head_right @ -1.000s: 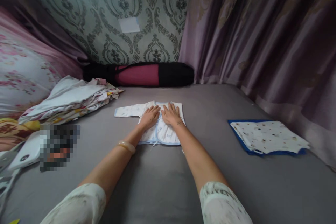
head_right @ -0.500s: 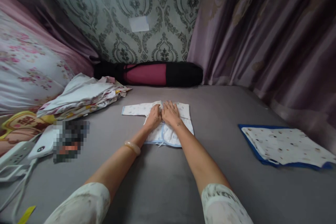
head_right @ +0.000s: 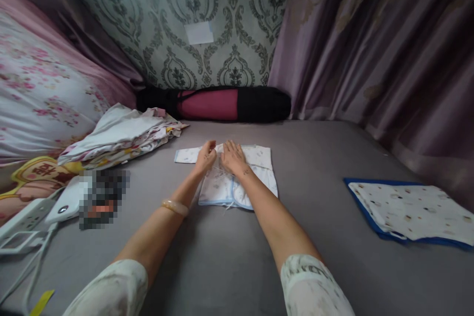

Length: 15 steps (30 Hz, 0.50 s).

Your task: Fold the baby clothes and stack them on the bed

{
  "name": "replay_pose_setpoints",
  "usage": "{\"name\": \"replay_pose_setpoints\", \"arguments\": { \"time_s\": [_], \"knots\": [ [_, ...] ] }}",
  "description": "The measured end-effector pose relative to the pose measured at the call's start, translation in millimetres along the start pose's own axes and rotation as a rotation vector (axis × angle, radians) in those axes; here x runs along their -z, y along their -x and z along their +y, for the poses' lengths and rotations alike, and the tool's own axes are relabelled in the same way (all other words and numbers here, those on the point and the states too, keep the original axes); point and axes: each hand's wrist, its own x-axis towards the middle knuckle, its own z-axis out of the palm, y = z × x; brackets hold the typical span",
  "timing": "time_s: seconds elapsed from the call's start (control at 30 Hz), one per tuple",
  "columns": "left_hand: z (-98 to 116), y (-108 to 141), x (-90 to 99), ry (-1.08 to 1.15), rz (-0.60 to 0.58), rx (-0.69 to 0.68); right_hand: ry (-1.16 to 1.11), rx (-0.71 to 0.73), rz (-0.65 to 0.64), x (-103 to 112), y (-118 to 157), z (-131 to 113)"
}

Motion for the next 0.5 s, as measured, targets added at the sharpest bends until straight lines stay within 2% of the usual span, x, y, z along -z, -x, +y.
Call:
{"name": "replay_pose_setpoints", "arguments": {
  "time_s": [0.07, 0.13, 0.27, 0.37, 0.5],
  "knots": [
    [-10, -8, 21.6, -0.138, 0.111, 0.031, -0.018, 0.046, -0.031, 0, -4, -9],
    [-22, -13, 42.2, -0.327, 0.159, 0.123, -0.042, 0.068, -0.059, -1, -7, -16],
    [-46, -13, 70.3, -0.58, 0.122, 0.346, -0.095, 0.033, -0.152, -4, -9, -20],
    [-61, -15, 80.3, -0.599, 0.1, 0.421, -0.128, -0.003, -0.154, -8, -10, -21],
    [-77, -28, 88.0, -0.482, 0.044, 0.557, -0.133, -0.032, -0.103, -12, -11, -23]
  ]
}}
